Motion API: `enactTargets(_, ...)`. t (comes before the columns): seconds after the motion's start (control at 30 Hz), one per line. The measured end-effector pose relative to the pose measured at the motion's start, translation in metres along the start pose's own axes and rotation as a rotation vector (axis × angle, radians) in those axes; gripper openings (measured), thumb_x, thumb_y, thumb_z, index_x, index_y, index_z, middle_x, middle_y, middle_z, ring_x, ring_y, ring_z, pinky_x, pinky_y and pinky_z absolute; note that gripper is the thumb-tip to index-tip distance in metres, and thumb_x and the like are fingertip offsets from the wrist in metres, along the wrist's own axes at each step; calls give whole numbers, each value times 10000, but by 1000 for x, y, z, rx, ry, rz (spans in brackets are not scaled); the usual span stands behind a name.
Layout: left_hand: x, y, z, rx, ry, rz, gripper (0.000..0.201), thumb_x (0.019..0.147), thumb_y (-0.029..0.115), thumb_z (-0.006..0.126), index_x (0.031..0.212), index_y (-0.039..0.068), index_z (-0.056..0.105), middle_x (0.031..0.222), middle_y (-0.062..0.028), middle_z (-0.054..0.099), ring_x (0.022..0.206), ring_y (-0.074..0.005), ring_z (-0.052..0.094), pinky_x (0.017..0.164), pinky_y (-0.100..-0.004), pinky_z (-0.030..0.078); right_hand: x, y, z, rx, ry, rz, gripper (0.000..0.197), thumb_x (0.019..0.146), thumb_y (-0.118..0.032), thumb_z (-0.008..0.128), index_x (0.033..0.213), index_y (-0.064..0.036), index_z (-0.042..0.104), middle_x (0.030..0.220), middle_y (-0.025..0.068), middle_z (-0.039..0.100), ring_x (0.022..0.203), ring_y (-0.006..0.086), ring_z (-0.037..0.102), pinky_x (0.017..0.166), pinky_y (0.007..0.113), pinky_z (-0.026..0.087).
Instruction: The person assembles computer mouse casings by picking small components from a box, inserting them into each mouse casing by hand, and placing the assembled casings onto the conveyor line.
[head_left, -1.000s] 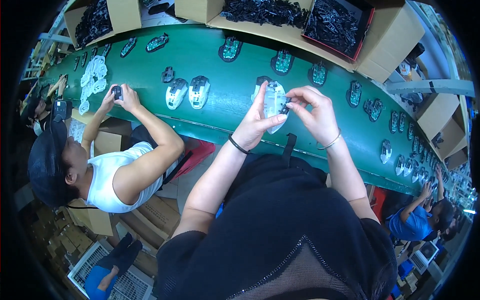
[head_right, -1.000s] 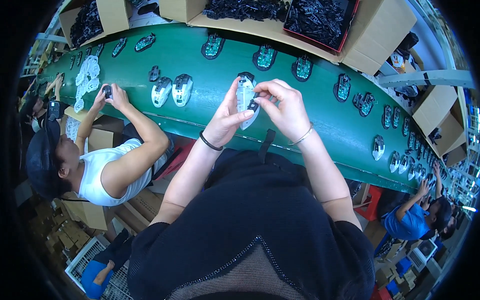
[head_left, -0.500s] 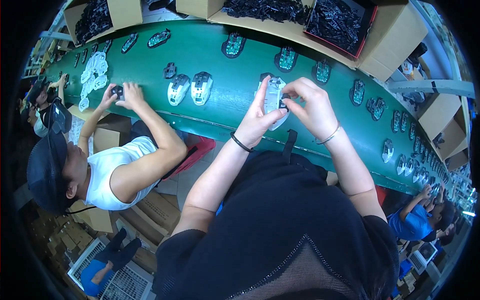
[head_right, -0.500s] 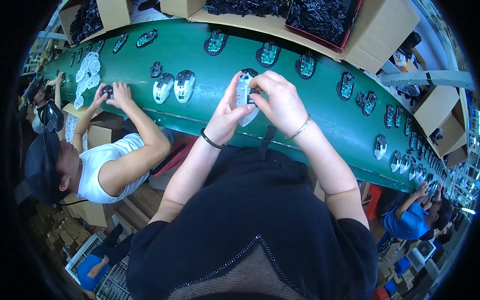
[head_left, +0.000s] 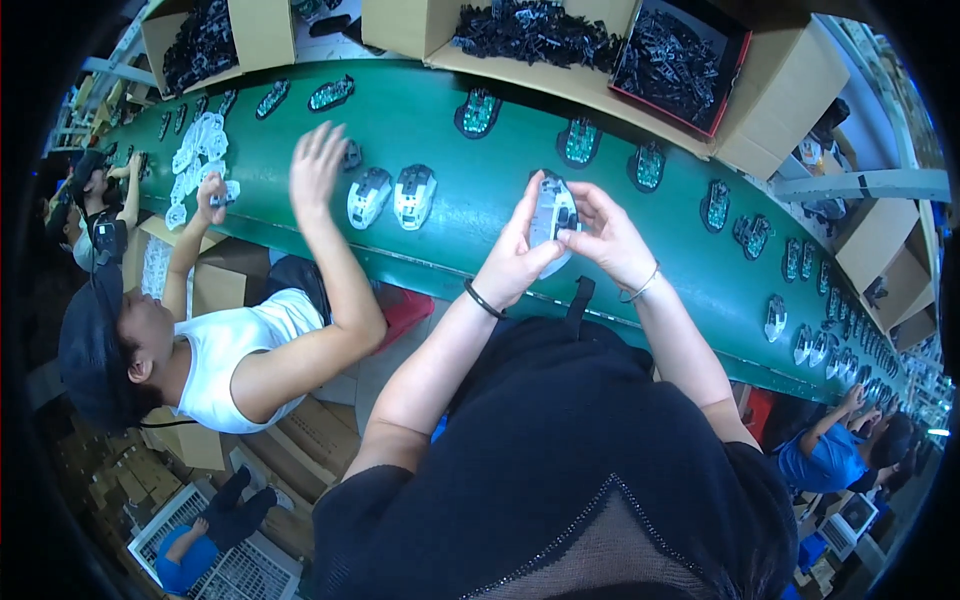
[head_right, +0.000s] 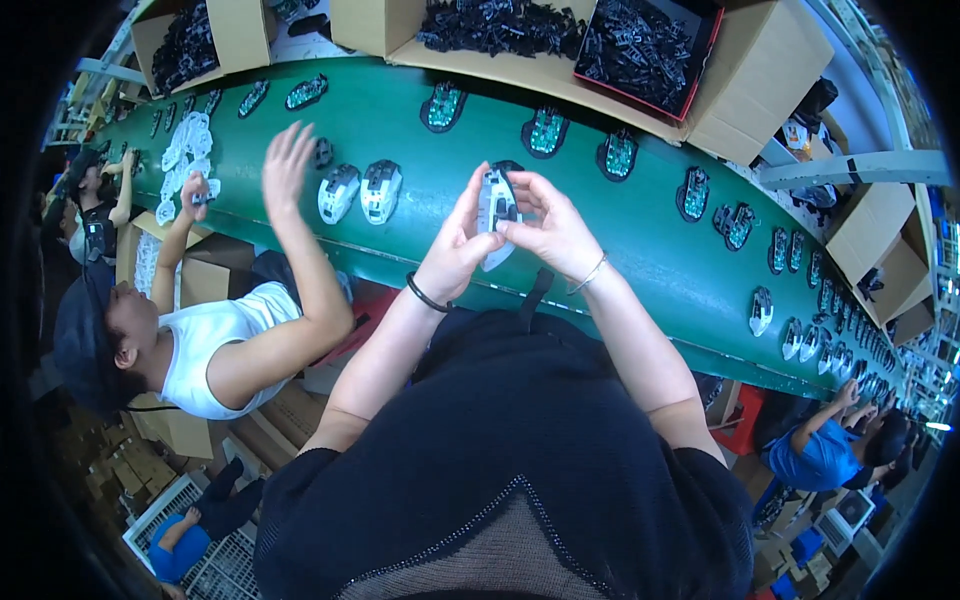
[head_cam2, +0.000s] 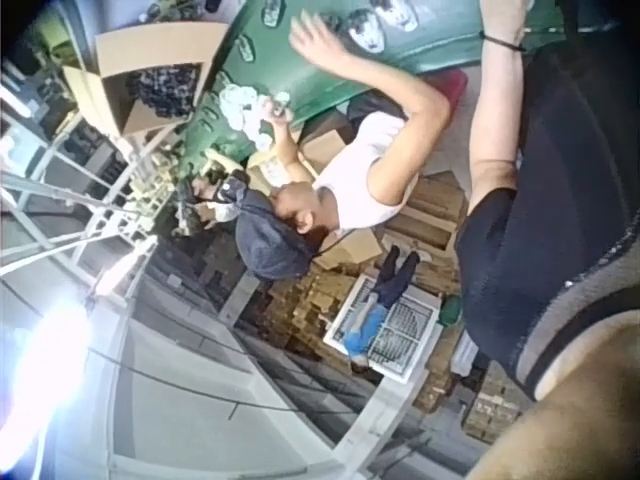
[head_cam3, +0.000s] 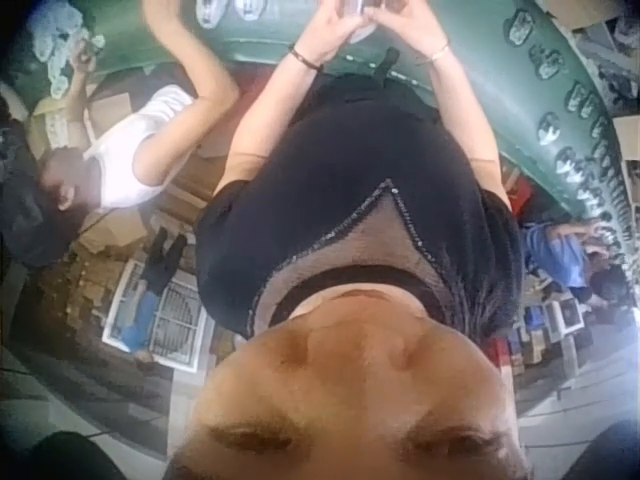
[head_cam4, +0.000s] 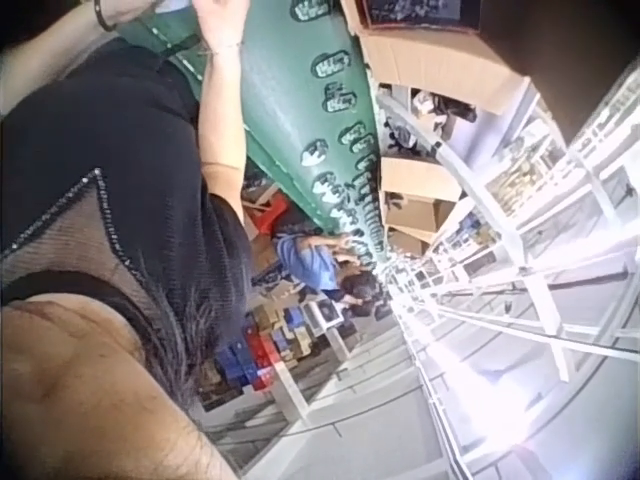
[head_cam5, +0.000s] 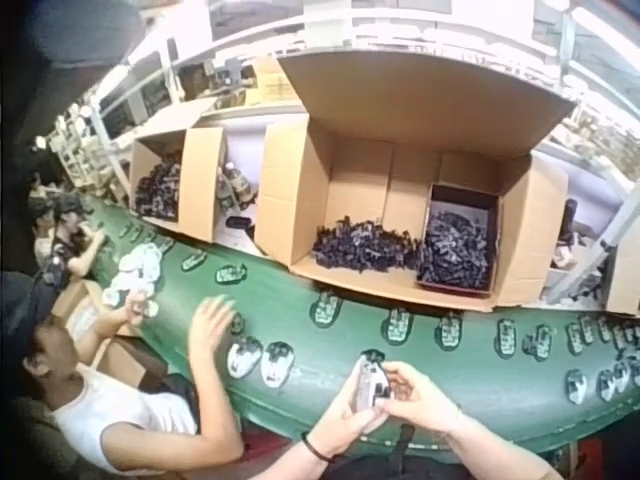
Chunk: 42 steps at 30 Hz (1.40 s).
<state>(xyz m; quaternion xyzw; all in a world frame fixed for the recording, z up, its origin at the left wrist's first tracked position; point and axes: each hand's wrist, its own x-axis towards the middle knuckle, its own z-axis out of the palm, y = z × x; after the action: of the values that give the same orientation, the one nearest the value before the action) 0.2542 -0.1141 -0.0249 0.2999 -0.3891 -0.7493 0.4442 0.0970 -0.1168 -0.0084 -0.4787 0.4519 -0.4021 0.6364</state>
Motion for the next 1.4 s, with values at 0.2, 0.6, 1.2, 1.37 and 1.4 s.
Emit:
enactTargets(0.2,-2,2,-9,91,-17,-17,842,664,-54,498,1416,65,137,1317,-92,349,1196,-171,370,992,-296,300,3,12,4,66,-25,-40,490,697,-6,617,1138,-54,408,1105,73,506,1083,176,465,854,317,438)
enactTargets(0.6,6,23,-70,-243,263,-110,783,772,94,644,1376,203,158,1096,-83,504,955,-259,569,793,-371,474,188,20,-46,-709,358,-148,122,819,-139,585,870,-37,628,796,103,637,737,216,609,693,318,482)
enactTargets(1.2,53,14,-86,-354,415,-138,460,828,23,560,1239,141,390,1019,-26,573,877,-135,590,592,-239,476,166,-9,-59,201,75,194,139,791,-16,598,929,-6,594,789,29,602,650,92,567,596,201,477)
enactTargets(1.37,51,14,-61,-411,270,-85,567,801,-59,487,1293,160,313,1152,-62,494,1010,-178,540,724,-302,499,88,-10,4,25,75,-38,167,767,56,592,929,17,579,861,29,597,746,44,556,654,197,469)
enactTargets(1.4,46,16,-56,-408,263,-95,567,801,-59,487,1293,160,313,1152,-62,494,1010,-178,540,724,-302,499,81,-2,10,-124,118,-126,244,757,58,575,992,-9,582,889,42,573,746,88,571,661,206,468)
